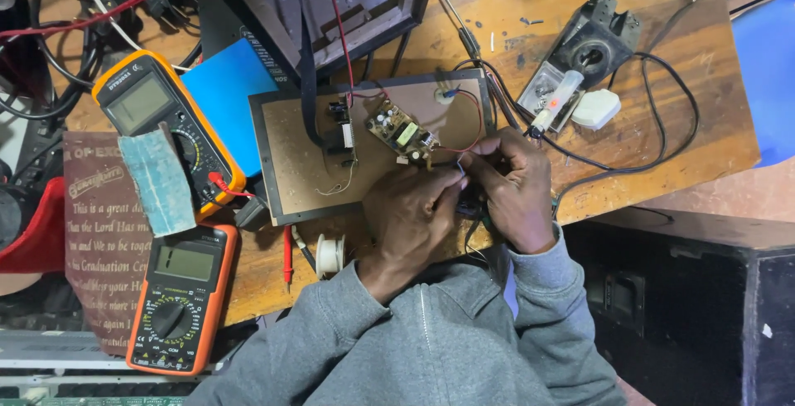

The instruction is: Soldering wires onto a circuit board for electronics repair at a workbench.

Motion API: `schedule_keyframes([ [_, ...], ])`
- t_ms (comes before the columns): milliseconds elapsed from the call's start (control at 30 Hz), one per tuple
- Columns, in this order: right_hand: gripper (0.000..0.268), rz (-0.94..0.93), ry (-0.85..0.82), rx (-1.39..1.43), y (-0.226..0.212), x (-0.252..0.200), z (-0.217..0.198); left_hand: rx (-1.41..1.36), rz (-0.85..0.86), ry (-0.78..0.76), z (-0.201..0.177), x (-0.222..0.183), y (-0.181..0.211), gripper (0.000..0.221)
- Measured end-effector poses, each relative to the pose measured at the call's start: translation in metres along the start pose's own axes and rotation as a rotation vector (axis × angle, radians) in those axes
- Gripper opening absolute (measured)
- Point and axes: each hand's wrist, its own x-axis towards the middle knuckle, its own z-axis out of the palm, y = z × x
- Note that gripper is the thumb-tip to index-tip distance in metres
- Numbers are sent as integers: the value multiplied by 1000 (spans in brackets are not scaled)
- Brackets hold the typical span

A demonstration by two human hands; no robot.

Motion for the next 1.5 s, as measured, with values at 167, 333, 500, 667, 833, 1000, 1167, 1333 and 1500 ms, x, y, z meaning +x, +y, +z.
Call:
schedule_keyframes([
  [167,10,3,35,2,8,-4,0,89,36,32,4,-5,-6,11],
  [333,9,-58,129,-95,15,-8,8,117,49,21,15,-20,-26,16],
  [500,8,-107,211,-173,1,-12,16,248,151,1,14,-21,-32,10],
  [667,13,-85,128,-74,-15,-15,9,296,125,-57,-14,-7,0,13],
  [833,22,-158,91,-159,-14,-30,-10,243,73,-145,-36,-5,20,20],
  [1000,14,-29,152,-3,-25,-44,-13,-16,-100,-125,-34,-40,15,13],
  [1167,15,-162,158,-249,-41,-44,-2,-107,-44,-173,-69,-27,41,17],
  [1333,15,-246,156,-287,-51,-39,11,-167,-117,-242,-93,-19,66,11],
  [1500,16,-345,158,-336,-52,-38,22,-565,-191,-281,-125,-11,101,8],
])
